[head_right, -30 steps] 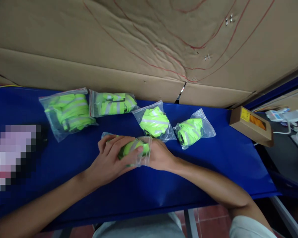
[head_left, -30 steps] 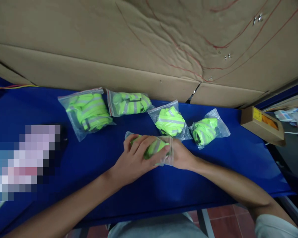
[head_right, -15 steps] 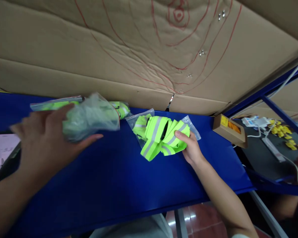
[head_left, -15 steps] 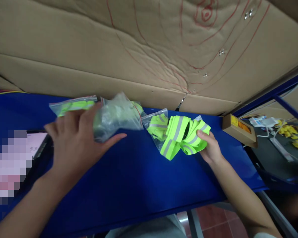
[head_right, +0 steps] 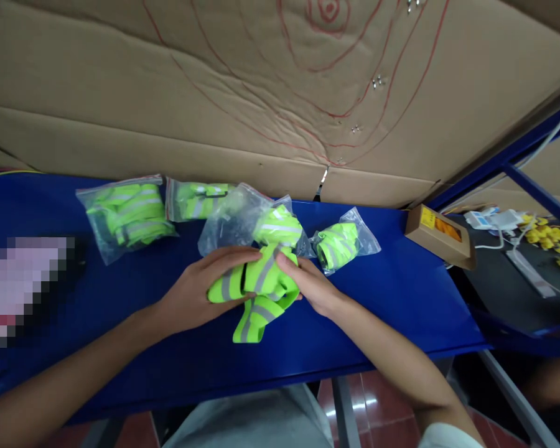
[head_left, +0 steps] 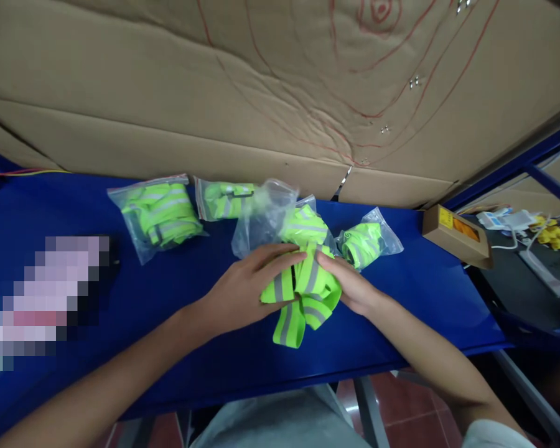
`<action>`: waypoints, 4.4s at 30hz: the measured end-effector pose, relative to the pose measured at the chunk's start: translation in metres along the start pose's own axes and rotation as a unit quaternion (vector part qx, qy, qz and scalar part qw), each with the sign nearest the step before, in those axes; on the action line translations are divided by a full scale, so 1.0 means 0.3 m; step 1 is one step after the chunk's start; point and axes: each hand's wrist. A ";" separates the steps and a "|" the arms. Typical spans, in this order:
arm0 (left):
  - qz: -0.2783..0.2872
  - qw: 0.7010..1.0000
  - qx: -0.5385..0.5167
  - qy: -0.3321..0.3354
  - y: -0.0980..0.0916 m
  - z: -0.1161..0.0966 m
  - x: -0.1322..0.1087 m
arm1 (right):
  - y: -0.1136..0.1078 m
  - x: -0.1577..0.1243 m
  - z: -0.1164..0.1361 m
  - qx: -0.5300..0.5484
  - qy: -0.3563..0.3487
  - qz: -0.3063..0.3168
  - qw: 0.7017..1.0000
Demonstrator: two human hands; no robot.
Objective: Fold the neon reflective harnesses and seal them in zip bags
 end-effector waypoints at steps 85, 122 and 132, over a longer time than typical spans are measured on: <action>0.099 0.952 -0.151 -0.247 0.111 0.038 -0.054 | -0.377 0.599 0.196 -0.573 -0.179 -0.149 0.786; -0.017 0.744 -0.510 -0.431 0.046 0.010 -0.022 | 0.015 0.010 -0.034 -0.375 -0.417 -0.057 0.826; -0.089 0.880 -0.399 -0.242 0.051 0.050 -0.057 | 0.005 0.014 -0.024 -0.170 -0.226 -0.154 0.947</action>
Point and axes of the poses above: each hand's wrist, its own x-axis towards the middle knuckle, its own y-axis out of the palm, z = x × y, and after that the axes turned 2 degrees about y, right-handed
